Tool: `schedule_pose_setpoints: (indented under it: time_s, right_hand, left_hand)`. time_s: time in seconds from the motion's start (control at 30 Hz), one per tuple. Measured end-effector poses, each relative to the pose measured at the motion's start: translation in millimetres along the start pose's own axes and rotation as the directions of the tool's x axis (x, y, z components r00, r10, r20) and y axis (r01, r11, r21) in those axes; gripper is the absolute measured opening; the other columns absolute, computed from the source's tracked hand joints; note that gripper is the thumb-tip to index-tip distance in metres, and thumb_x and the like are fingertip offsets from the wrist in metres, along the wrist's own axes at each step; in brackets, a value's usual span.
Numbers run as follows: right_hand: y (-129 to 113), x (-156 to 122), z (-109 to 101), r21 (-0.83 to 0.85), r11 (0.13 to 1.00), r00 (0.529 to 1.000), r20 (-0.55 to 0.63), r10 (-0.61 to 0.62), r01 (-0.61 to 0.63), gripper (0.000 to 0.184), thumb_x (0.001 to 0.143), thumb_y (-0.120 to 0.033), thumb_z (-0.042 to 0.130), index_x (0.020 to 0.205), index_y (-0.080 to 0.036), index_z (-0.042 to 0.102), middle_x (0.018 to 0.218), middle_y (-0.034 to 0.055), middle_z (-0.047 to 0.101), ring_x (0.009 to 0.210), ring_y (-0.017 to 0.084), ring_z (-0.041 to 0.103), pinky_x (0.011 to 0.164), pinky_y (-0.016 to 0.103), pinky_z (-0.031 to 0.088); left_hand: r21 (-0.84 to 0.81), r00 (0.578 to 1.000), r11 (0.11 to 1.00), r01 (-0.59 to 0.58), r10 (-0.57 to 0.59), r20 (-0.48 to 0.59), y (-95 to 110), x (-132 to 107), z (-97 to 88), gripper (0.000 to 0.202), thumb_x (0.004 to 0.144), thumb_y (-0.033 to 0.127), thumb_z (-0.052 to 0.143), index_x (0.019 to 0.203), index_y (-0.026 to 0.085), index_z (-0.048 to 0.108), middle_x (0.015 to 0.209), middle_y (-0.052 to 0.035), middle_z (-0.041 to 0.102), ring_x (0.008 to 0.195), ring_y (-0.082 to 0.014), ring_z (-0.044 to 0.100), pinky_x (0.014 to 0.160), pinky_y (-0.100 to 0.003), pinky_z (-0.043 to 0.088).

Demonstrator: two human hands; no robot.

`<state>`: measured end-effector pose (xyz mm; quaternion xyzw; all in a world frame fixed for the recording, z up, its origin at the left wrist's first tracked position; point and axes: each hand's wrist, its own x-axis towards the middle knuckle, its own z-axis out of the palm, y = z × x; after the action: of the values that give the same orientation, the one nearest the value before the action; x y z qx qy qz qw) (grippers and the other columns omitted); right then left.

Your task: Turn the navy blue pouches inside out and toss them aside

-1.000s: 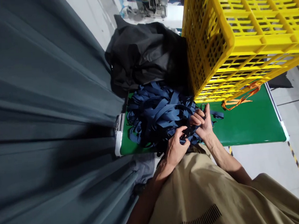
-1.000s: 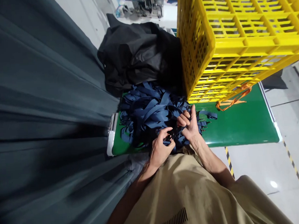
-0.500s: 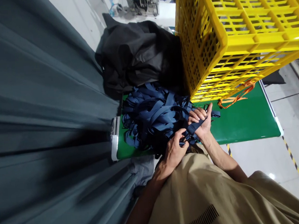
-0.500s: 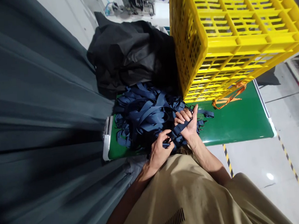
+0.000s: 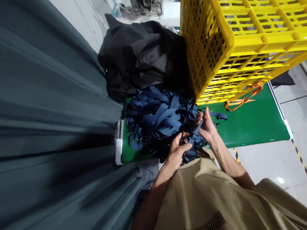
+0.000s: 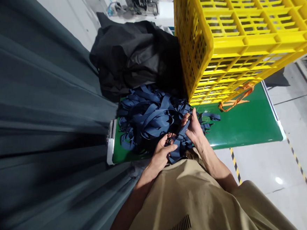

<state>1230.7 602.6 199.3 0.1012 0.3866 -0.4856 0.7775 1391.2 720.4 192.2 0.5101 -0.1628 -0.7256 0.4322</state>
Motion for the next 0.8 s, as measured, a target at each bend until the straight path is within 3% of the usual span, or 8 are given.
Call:
schedule_pose_setpoints:
  time_s: [0.1, 0.2, 0.3, 0.37, 0.47, 0.57, 0.67, 0.8]
  right_hand:
    - [-3, -3, 3, -0.146, 0.988, 0.999, 0.007, -0.054, 0.054, 0.041, 0.105, -0.05, 0.089, 0.09, -0.025, 0.061, 0.074, -0.009, 0.063, 0.059, 0.009, 0.062, 0.056, 0.016, 0.061]
    - [-9, -14, 10, -0.291, 0.946, 0.988, 0.108, -0.114, 0.14, 0.035, 0.096, -0.043, 0.098, 0.096, -0.023, 0.069, 0.083, -0.0068, 0.068, 0.065, 0.009, 0.062, 0.056, 0.015, 0.061]
    - [-16, -28, 17, -0.45, 0.86, 0.965, 0.205, -0.164, 0.242, 0.037, 0.09, -0.046, 0.1, 0.1, -0.022, 0.075, 0.091, -0.0034, 0.07, 0.062, 0.009, 0.056, 0.041, 0.014, 0.048]
    - [-19, -36, 19, -0.537, 0.792, 0.951, 0.255, -0.177, 0.291, 0.04, 0.088, -0.052, 0.1, 0.102, -0.022, 0.078, 0.092, -0.0014, 0.071, 0.059, 0.01, 0.054, 0.036, 0.016, 0.041]
    - [-15, -46, 19, -0.63, 0.718, 0.947, 0.294, -0.131, 0.295, 0.046, 0.086, -0.062, 0.1, 0.105, -0.024, 0.083, 0.087, -0.0001, 0.072, 0.06, 0.013, 0.057, 0.04, 0.02, 0.045]
    - [3, -52, 18, -0.744, 0.57, 0.929, 0.355, -0.106, 0.349, 0.043, 0.088, -0.064, 0.097, 0.107, -0.026, 0.089, 0.092, 0.0024, 0.078, 0.078, 0.019, 0.068, 0.065, 0.028, 0.06]
    - [31, -52, 17, -0.817, 0.403, 0.907, 0.411, -0.094, 0.412, 0.035, 0.086, -0.055, 0.099, 0.108, -0.028, 0.093, 0.104, 0.0029, 0.084, 0.098, 0.024, 0.073, 0.093, 0.037, 0.06]
    - [61, -46, 10, -0.798, 0.403, 0.894, 0.405, -0.193, 0.448, 0.032, 0.087, -0.053, 0.097, 0.11, -0.032, 0.094, 0.113, 0.0032, 0.085, 0.11, 0.028, 0.073, 0.109, 0.044, 0.055]
  left_hand:
    - [-0.086, 0.996, 0.992, 0.091, -0.089, 0.02, 0, -1, -2.5, 0.063, 0.066, 0.036, 0.099, 0.121, 0.021, 0.072, 0.093, 0.0033, 0.063, 0.076, -0.0122, 0.056, 0.062, -0.023, 0.043]
    - [-0.095, 0.996, 0.992, 0.084, -0.085, -0.009, 3, -3, -2.5, 0.067, 0.068, 0.042, 0.103, 0.123, 0.024, 0.068, 0.091, 0.0053, 0.061, 0.07, -0.0109, 0.057, 0.053, -0.021, 0.039]
    - [-0.168, 0.998, 0.985, -0.045, 0.036, -0.053, 10, -1, -3.1, 0.061, 0.071, 0.046, 0.104, 0.113, 0.024, 0.065, 0.08, 0.0097, 0.055, 0.053, -0.006, 0.047, 0.045, -0.021, 0.031]
    - [-0.194, 0.983, 0.967, -0.163, 0.143, -0.111, 16, 1, -5.0, 0.055, 0.077, 0.051, 0.102, 0.105, 0.023, 0.063, 0.076, 0.0104, 0.054, 0.05, -0.0051, 0.048, 0.046, -0.021, 0.035]
    - [-0.157, 0.945, 0.948, -0.277, 0.24, -0.221, 26, 5, -9.0, 0.053, 0.086, 0.059, 0.097, 0.103, 0.023, 0.063, 0.086, 0.0051, 0.066, 0.064, -0.0092, 0.066, 0.062, -0.023, 0.054]
    - [-0.154, 0.928, 0.934, -0.322, 0.279, -0.247, 31, 11, -10.0, 0.053, 0.087, 0.061, 0.097, 0.11, 0.024, 0.066, 0.104, 0.0002, 0.074, 0.09, -0.0162, 0.079, 0.085, -0.03, 0.065]
    - [-0.174, 0.929, 0.93, -0.324, 0.277, -0.246, 27, 15, -6.3, 0.053, 0.088, 0.062, 0.096, 0.117, 0.025, 0.07, 0.115, -0.0025, 0.077, 0.112, -0.0195, 0.078, 0.103, -0.033, 0.063]
    - [-0.21, 0.938, 0.927, -0.31, 0.263, -0.224, 19, 15, -0.1, 0.055, 0.101, 0.075, 0.076, 0.124, 0.025, 0.076, 0.141, -0.0092, 0.078, 0.143, -0.0247, 0.068, 0.126, -0.04, 0.053]
